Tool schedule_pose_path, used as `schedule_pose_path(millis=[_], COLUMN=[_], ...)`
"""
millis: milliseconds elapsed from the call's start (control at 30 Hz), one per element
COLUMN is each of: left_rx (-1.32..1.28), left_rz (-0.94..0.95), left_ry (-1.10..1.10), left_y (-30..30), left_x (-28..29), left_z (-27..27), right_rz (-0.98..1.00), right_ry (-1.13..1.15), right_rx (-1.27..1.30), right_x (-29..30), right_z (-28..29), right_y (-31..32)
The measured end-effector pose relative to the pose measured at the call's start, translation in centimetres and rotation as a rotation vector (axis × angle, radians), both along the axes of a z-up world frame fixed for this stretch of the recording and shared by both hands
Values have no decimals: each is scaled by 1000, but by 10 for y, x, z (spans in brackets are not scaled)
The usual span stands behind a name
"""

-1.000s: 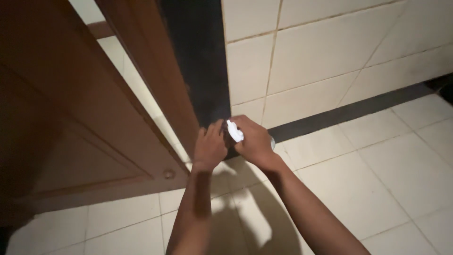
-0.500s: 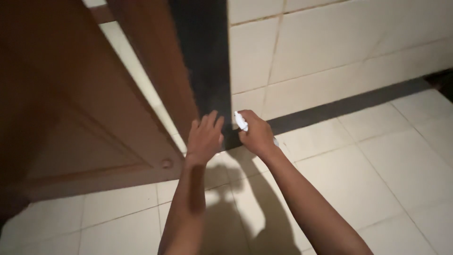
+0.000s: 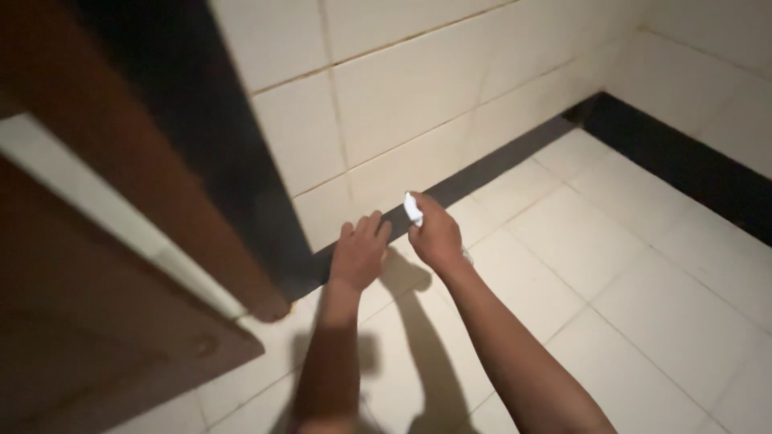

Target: The person sprays a cleaning solution from a bottle onto the tiled floor and the base of the wall, then wipes the sprayed areas with a white cloth. The person moves along the wall, repeatedly spraying and wiping the grout lines and tiles.

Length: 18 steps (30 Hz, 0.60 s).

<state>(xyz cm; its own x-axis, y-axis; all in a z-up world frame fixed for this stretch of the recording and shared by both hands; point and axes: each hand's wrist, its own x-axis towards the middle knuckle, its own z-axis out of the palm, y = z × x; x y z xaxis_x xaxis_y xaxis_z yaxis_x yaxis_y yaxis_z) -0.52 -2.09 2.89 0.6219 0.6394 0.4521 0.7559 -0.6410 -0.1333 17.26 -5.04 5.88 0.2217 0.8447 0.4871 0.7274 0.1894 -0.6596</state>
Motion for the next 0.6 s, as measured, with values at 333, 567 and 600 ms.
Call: schedule_pose_path(millis=[333, 567, 600], left_rx=[132, 11, 11], left_rz=[-127, -162, -146], left_ry=[-20, 38, 78], left_y=[2, 1, 1], left_x=[86, 111, 112], left_z=[0, -7, -11], right_rz=[-266, -371, -393], right_ry=[-79, -29, -25], right_rx=[-418, -320, -397], right_x=[70, 102, 103], right_z=[-56, -60, -58], right_y=[-30, -44, -45])
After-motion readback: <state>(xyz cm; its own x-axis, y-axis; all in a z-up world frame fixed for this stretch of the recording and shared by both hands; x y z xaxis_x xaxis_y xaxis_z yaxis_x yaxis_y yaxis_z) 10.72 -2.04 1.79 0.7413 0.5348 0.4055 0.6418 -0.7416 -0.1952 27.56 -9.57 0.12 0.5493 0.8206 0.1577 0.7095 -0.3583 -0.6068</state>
